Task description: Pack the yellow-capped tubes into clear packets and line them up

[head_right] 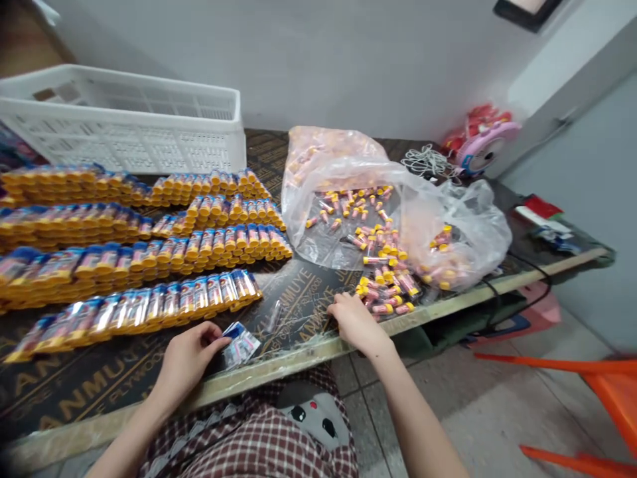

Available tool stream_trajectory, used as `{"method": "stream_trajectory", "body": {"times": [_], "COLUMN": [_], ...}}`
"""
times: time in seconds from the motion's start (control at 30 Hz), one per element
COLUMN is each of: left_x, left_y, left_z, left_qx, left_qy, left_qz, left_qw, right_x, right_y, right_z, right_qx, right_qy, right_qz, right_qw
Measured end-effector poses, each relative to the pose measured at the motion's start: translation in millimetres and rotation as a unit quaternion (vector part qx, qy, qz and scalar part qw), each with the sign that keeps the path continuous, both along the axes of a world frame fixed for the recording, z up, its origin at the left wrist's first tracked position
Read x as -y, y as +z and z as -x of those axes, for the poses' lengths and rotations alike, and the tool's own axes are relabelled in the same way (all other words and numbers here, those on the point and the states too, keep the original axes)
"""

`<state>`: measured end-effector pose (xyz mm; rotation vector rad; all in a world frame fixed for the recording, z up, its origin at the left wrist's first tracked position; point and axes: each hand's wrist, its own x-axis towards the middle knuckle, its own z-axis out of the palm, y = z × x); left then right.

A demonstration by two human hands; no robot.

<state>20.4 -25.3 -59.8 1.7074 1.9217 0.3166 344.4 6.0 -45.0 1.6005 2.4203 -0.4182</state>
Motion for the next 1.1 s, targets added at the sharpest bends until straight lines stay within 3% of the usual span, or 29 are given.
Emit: {"method": "stream_trajectory", "body": {"times": [0.3,0.57,0.63,0.73,0.83,0.93,1.1], "left_x": [5.4,12.3,12.0,9.9,8.0,7.6,7.9], "left_y": [-4.1,-7.0,-3.7,0.3,2.9,6.8,11.7], "left_z": [1.5,-0.8,-0.8,0.7,1.5,-1.4,-9.7], "left_qx": [-0.015,-0.033,-0.001,0.127,0.298,0.438,0.541], "left_qy": [-0.009,-0.027,-0.018,0.033,0.11,0.186,0.249], "left_qz": [-0.069,-0.133,-0.136,-0.095,-0.028,0.031,0.064], "left_qw": [0.997,0.99,0.991,0.987,0.948,0.879,0.801], "right_x": [1.9,1.6,1.8,4.5,8.4,9.8,4.3], "right_y": [11.5,2.3,1.2,4.7,9.8,7.4,-10.2], "right_z": [-4.7,7.7,11.2,11.8,6.2,-1.3,0.9], "right_qx": [0.017,-0.003,-0.002,0.001,0.006,0.005,-0.036], "right_qy": [-0.013,0.0,-0.009,-0.024,-0.033,-0.029,-0.02], "right_qz": [0.02,0.032,0.024,0.003,-0.009,-0.003,-0.017], "right_qw": [1.0,0.999,1.0,1.0,0.999,1.0,0.999]}}
